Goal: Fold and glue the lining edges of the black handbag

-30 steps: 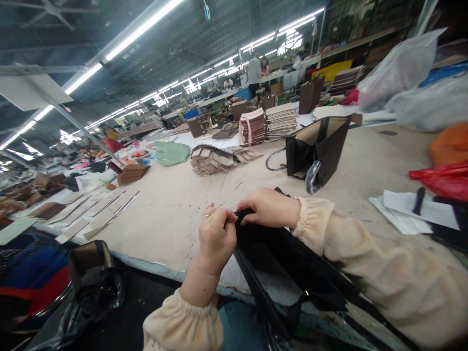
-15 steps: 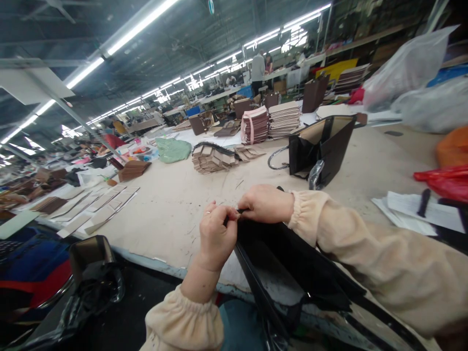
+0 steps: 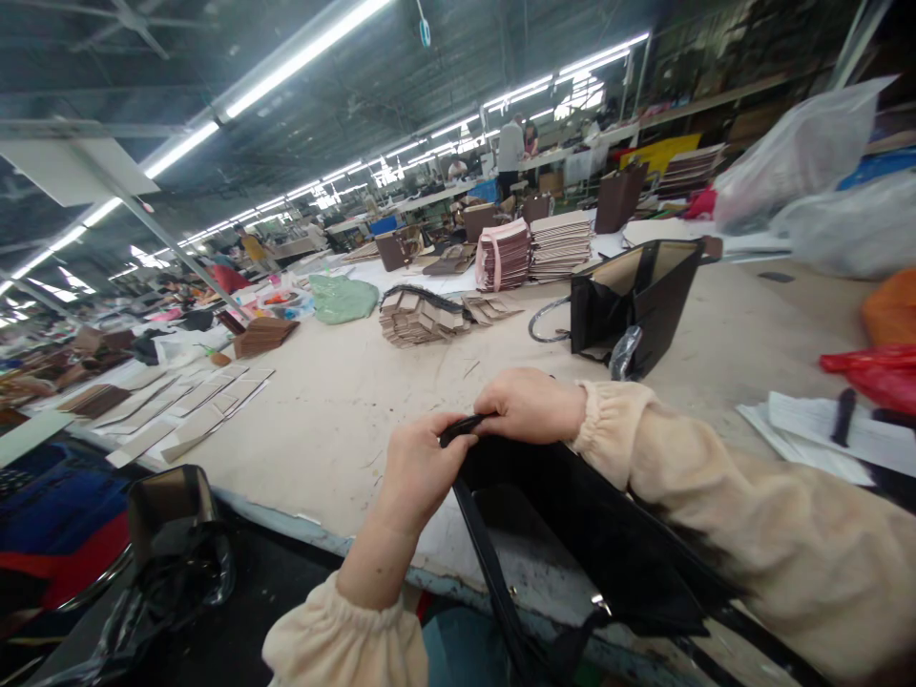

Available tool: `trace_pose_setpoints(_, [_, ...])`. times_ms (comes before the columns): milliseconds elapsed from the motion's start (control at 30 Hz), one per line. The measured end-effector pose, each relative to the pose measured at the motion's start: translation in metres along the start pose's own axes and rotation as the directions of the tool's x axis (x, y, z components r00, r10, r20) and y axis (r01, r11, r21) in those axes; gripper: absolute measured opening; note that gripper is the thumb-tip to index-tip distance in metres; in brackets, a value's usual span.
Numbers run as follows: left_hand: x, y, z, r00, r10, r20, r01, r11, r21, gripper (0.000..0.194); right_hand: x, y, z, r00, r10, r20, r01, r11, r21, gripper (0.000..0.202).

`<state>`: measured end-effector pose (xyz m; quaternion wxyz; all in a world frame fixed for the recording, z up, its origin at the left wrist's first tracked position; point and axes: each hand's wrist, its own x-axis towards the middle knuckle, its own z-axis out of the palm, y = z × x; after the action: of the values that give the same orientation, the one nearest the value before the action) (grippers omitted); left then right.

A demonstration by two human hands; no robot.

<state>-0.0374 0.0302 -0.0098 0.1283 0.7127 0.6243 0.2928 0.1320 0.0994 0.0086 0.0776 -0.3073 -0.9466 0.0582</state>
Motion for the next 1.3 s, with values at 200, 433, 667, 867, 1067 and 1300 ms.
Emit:
trace_pose_setpoints(200, [0.004,0.003,-0.001,1.000,-0.006,0.016,0.006,1.000,0.027,0.019,-0.004,0.001,-0.001,1.000,0.014,0.006,-0.014,0.999,0.031,0.031])
trace_pose_setpoints(433, [0.006,0.002,-0.002,1.000,0.013,0.020,-0.014,0.999,0.038,0.017,-0.003,0.006,0.003,1.000,-0.004,-0.001,0.004,0.997,0.077,0.034])
trace_pose_setpoints(667, [0.007,0.003,-0.001,1.000,-0.001,0.023,0.000,0.999,0.049,0.017,-0.003,0.009,0.003,1.000,-0.017,0.004,0.017,0.994,0.107,0.041])
trace_pose_setpoints(867, [0.007,0.001,0.000,0.999,-0.016,0.037,0.015,0.999,0.031,0.019,-0.001,0.009,0.001,0.998,-0.008,0.061,-0.003,0.986,0.168,0.034])
trace_pose_setpoints(1067, [0.004,-0.002,0.002,1.000,-0.012,-0.025,0.011,0.999,-0.040,0.020,0.000,0.010,0.001,0.997,-0.009,0.070,-0.004,0.982,0.191,0.031])
trace_pose_setpoints(1300, [0.000,0.002,0.002,0.984,0.112,-0.138,-0.107,0.993,0.048,0.010,-0.001,0.009,0.000,0.998,0.001,0.069,-0.015,0.979,0.203,0.033])
